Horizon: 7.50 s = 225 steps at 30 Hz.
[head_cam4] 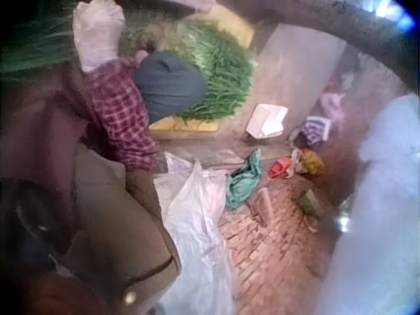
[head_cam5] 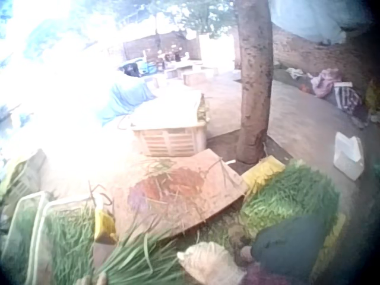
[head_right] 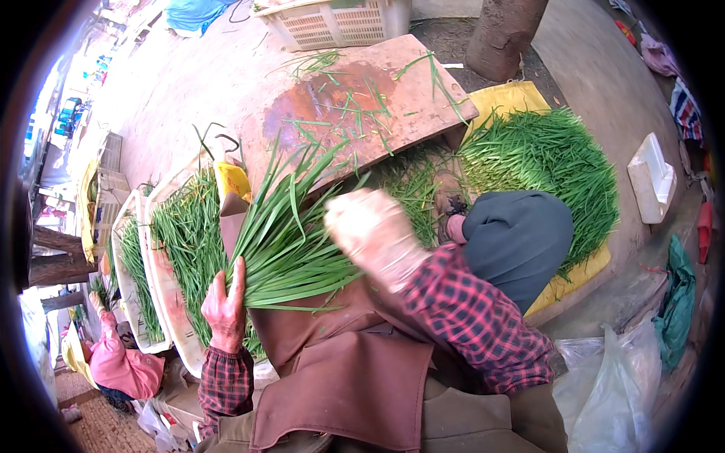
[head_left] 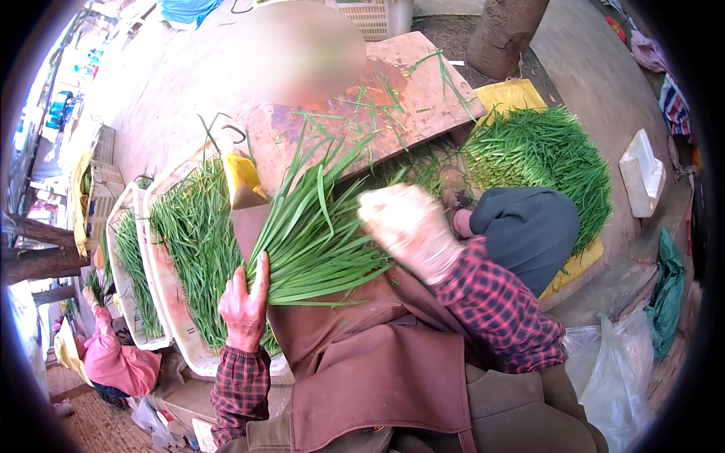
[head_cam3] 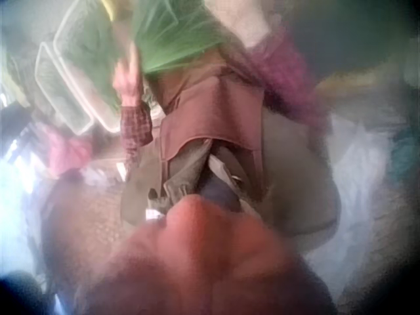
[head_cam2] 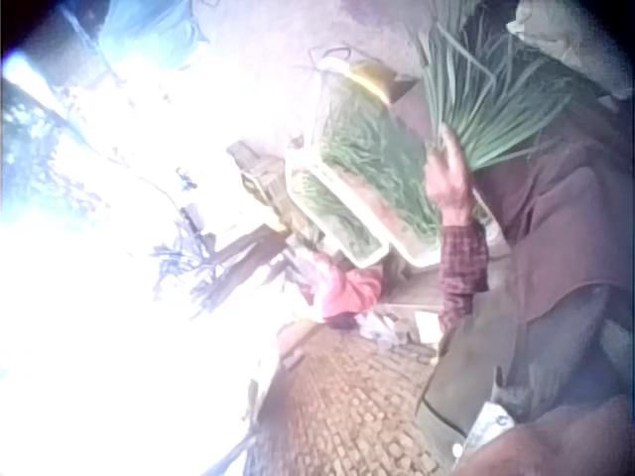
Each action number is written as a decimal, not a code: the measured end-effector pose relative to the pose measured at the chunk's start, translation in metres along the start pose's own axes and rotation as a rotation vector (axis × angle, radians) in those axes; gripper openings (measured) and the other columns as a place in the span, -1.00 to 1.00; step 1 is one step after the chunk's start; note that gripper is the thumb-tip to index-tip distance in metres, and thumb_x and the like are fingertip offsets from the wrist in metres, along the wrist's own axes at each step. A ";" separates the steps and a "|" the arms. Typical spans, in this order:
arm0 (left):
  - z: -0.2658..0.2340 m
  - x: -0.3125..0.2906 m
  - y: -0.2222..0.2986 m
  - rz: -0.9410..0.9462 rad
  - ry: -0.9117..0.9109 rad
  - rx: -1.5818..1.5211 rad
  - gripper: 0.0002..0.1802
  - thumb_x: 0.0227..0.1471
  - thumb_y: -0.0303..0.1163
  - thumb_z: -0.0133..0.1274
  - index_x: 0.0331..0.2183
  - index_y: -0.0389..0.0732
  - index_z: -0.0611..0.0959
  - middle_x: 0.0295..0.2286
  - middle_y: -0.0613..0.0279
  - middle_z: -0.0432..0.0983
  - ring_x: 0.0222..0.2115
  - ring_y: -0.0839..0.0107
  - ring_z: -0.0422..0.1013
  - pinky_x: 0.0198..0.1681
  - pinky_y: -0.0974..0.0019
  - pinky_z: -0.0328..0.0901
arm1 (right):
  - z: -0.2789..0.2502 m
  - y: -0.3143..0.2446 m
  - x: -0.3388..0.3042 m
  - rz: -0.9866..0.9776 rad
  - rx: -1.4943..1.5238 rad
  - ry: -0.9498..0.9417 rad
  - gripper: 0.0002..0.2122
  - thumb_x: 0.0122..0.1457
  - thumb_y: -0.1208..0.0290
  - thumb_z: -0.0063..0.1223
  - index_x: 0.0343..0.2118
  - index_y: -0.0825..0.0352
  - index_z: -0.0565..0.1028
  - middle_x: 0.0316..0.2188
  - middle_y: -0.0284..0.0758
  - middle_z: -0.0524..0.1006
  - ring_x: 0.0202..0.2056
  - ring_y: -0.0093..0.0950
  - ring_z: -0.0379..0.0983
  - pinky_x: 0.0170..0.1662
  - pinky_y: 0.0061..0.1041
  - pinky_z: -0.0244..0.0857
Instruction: The person trims the root ends of green chives using a handheld tool and places the processed bunches into a plastic crate.
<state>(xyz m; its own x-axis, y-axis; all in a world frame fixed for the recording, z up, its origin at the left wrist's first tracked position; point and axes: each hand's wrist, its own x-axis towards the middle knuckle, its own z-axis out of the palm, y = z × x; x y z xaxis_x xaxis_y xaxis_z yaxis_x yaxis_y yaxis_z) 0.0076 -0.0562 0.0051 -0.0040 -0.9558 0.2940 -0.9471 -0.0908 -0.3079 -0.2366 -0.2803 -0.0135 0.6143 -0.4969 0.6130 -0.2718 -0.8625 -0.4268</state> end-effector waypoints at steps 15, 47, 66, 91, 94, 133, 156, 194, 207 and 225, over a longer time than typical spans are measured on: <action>0.024 -0.037 -0.009 -0.283 0.111 -0.317 -0.37 -0.03 -0.56 0.13 0.14 -0.29 0.49 -0.22 -0.11 0.53 -0.35 0.03 0.53 -0.35 0.18 0.44 | 0.036 -0.033 -0.033 0.094 0.370 -0.088 -0.82 0.13 0.52 0.17 -0.20 0.37 0.58 -0.20 -0.24 0.60 -0.29 -0.34 0.54 -0.19 -0.41 0.44; 0.037 -0.045 -0.034 -0.079 0.229 -0.236 -0.42 -0.07 -0.62 0.08 0.08 -0.38 0.49 -0.16 -0.18 0.54 -0.39 0.09 0.52 -0.41 0.23 0.43 | 0.043 -0.050 -0.018 -0.162 -0.076 -0.134 -0.91 0.11 0.48 0.20 -0.42 0.29 0.49 -0.57 -0.41 0.42 -0.54 -0.44 0.35 -0.47 -0.41 0.25; 0.017 -0.037 -0.033 -0.560 0.024 -0.761 -0.41 0.00 -0.68 0.00 0.13 -0.27 0.49 -0.11 -0.05 0.56 -0.12 0.07 0.52 -0.03 0.21 0.37 | 0.001 0.043 -0.023 0.580 0.326 0.041 -0.83 0.15 0.53 0.18 -0.19 0.37 0.62 -0.26 -0.25 0.64 -0.22 -0.39 0.57 -0.05 -0.48 0.41; -0.020 0.062 -0.003 -0.092 0.206 -0.192 -0.37 -0.13 -0.64 0.10 0.08 -0.17 0.58 -0.29 0.03 0.54 -0.42 0.19 0.52 -0.39 0.26 0.43 | -0.060 0.013 0.029 0.399 0.278 -0.148 -0.69 0.20 0.43 0.14 0.00 0.37 0.53 -0.43 -0.31 0.60 -0.47 -0.52 0.51 -0.38 -0.52 0.39; -0.023 0.062 0.003 -0.048 0.209 -0.156 -0.38 -0.13 -0.61 0.11 0.07 -0.17 0.59 -0.29 0.04 0.53 -0.45 0.23 0.49 -0.41 0.28 0.43 | -0.059 0.012 0.044 0.743 0.471 -0.333 -0.61 0.22 0.21 0.12 0.00 0.38 0.53 -0.55 -0.17 0.59 -0.56 -0.42 0.54 -0.39 -0.43 0.41; 0.035 0.012 -0.042 -0.202 0.370 -0.235 -0.47 0.03 -0.54 0.12 0.09 -0.34 0.52 -0.20 -0.13 0.54 -0.29 -0.01 0.54 -0.29 0.17 0.47 | -0.040 0.043 -0.030 0.945 0.774 0.111 -0.81 0.20 0.63 0.09 -0.13 0.46 0.60 -0.28 -0.39 0.63 -0.26 -0.68 0.48 -0.11 -0.67 0.35; -0.034 0.043 0.001 -0.832 -0.579 -1.559 -0.90 0.07 -0.48 0.21 -0.41 -0.24 0.59 -0.69 0.36 0.39 -0.73 0.58 0.25 -0.65 0.46 0.13 | -0.038 0.053 -0.039 1.019 0.879 0.132 -0.83 0.26 0.47 0.06 -0.22 0.41 0.63 -0.33 -0.34 0.65 -0.33 -0.63 0.55 -0.18 -0.63 0.39; -0.030 -0.004 0.032 -0.924 -0.907 -1.803 -0.82 -0.03 -0.58 0.26 -0.36 -0.26 0.57 -0.60 0.38 0.40 -0.66 0.57 0.28 -0.64 0.44 0.15 | -0.025 0.050 -0.019 0.911 1.051 0.328 -0.88 0.28 0.55 0.01 -0.18 0.44 0.53 -0.43 -0.25 0.60 -0.48 -0.57 0.52 -0.36 -0.58 0.44; -0.020 -0.032 0.031 -0.936 -0.931 -1.823 -0.69 -0.13 -0.61 0.31 -0.29 -0.28 0.57 -0.58 0.31 0.48 -0.69 0.55 0.29 -0.67 0.44 0.16 | -0.067 0.018 0.036 0.695 0.877 -0.215 -0.81 0.20 0.63 0.08 -0.13 0.39 0.59 -0.28 -0.40 0.60 -0.40 -0.68 0.48 -0.35 -0.69 0.38; -0.015 -0.042 0.032 -0.985 -0.927 -1.847 -0.65 -0.15 -0.66 0.31 -0.27 -0.27 0.55 -0.56 0.26 0.50 -0.69 0.52 0.30 -0.68 0.41 0.16 | -0.018 0.015 0.026 0.704 0.970 -0.455 -0.76 0.12 0.50 0.10 -0.13 0.32 0.57 -0.48 -0.36 0.58 -0.67 -0.59 0.38 -0.50 -0.54 0.35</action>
<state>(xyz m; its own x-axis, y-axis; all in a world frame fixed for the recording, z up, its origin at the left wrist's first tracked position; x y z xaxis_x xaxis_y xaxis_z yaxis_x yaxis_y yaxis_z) -0.0276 -0.0146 -0.0040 0.0746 -0.6688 -0.7397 0.2600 -0.7031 0.6619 -0.2379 -0.3078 0.0083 0.8078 -0.5724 -0.1410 -0.1093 0.0896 -0.9900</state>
